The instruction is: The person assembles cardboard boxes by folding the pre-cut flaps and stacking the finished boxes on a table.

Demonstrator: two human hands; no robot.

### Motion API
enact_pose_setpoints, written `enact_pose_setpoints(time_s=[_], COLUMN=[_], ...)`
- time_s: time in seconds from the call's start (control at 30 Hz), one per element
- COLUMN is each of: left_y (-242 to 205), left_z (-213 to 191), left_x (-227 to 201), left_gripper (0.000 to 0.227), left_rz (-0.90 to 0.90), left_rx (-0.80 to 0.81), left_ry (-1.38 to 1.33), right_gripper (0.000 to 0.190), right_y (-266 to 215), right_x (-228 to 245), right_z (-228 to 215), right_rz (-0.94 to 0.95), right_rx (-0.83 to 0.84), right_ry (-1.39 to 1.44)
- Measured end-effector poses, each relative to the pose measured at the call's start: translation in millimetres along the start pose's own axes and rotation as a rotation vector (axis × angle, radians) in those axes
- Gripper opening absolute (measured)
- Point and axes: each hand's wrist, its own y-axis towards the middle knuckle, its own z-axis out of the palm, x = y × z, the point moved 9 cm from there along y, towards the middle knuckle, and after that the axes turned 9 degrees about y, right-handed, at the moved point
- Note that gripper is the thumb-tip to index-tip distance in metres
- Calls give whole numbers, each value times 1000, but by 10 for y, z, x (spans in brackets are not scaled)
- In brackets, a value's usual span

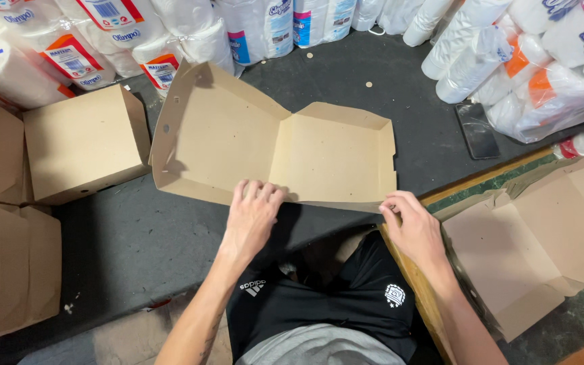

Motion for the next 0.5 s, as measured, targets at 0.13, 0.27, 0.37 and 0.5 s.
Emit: enact_pose_setpoints(time_s=[0.13,0.27,0.37,0.5], left_y=[-222,-263,-212,-193], left_z=[319,342,337,408], left_x=[349,394,410,450], left_gripper=[11,11,21,30], left_rz=[-92,-122,-155,-232], left_rx=[78,102,117,172], left_ry=[93,-4,-169,-377], right_gripper=[10,13,13,18], right_y=[77,85,49,149], right_x=[-32,497,1112,1485], right_z=[-253,-72,310,715], right_rz=[12,-160,-379,-511], right_rx=[-114,-233,-199,-236], right_ry=[-147,-134,-138,-168])
